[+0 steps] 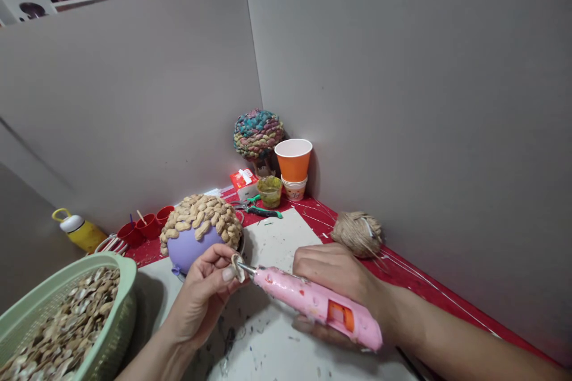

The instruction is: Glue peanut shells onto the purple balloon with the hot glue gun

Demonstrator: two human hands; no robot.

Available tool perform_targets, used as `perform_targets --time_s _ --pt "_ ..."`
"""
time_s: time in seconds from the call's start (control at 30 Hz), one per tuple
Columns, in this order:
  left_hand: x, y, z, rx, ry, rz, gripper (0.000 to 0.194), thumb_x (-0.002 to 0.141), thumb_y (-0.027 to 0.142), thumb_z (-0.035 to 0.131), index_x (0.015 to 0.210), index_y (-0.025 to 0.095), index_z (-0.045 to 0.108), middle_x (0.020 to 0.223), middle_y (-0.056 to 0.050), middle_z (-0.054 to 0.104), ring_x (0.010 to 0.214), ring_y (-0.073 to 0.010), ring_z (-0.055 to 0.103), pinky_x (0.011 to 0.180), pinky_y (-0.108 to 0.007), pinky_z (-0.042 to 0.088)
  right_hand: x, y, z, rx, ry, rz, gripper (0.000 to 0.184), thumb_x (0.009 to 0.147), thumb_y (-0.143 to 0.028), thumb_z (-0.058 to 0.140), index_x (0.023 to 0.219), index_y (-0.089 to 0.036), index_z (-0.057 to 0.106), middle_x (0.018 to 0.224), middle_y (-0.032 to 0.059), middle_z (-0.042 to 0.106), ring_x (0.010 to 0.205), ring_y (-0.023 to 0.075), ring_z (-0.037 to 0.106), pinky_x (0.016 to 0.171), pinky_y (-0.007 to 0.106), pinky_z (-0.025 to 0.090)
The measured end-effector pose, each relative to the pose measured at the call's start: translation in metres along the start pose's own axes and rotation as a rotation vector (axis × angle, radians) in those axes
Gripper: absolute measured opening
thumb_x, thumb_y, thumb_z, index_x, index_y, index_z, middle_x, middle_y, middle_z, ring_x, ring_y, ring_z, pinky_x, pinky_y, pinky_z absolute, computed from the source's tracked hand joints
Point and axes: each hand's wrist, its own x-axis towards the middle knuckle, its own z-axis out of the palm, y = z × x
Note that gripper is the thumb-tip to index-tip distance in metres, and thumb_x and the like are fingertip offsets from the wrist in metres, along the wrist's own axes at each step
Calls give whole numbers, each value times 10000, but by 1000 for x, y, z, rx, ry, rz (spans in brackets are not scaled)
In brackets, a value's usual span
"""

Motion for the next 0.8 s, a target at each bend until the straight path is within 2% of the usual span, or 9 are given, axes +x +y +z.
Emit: perform_targets --time_s 0.8 --pt "1 -4 -3 71 9 30 226 688 183 831 865 172 691 780 7 656 709 -90 584 696 -196 472 0 2 2 -61 -61 30 394 979 -504 444 716 -211 422 603 -29 469 545 123 406 530 269 268"
